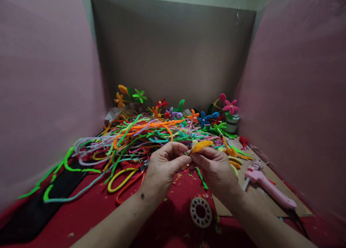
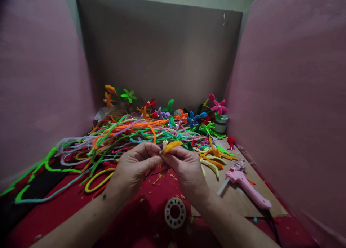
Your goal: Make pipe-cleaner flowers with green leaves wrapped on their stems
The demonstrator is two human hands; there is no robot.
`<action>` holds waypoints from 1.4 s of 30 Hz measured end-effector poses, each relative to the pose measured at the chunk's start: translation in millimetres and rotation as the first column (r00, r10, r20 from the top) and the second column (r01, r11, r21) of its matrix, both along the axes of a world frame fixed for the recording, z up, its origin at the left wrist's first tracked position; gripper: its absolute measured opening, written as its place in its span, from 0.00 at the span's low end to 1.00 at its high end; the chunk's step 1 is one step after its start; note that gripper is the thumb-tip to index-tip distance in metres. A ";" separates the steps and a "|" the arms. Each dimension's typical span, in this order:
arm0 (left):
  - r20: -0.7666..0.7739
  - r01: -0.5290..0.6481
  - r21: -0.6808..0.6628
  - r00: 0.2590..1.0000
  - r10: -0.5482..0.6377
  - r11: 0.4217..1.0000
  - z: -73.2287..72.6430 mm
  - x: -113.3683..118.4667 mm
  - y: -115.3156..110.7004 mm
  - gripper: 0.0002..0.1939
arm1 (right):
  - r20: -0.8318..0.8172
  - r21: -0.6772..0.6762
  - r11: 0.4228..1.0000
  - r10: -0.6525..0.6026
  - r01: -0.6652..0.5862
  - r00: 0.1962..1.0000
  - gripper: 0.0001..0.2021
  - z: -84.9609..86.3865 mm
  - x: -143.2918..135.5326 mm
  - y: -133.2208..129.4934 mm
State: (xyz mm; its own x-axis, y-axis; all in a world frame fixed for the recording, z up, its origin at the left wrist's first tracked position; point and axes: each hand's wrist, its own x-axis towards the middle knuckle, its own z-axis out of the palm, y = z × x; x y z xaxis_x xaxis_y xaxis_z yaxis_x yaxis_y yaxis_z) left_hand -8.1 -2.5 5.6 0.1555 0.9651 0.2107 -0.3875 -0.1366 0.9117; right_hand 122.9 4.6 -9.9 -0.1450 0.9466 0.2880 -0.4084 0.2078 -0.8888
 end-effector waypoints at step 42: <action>-0.075 0.213 -0.177 0.970 -0.229 0.961 -6.6 -11.9 13.1 0.07 | -0.168 -0.128 0.990 0.031 -0.053 0.985 0.06 -6.0 -6.2 -1.1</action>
State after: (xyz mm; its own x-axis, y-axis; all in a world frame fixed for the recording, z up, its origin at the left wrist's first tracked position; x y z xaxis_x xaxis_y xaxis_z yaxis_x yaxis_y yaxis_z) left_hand -20.0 10.6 -1.0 0.3806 0.9244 0.0244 -0.3028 0.0997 0.9478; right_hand 116.7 3.5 -16.0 -0.1465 0.9718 0.1847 -0.5577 0.0731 -0.8268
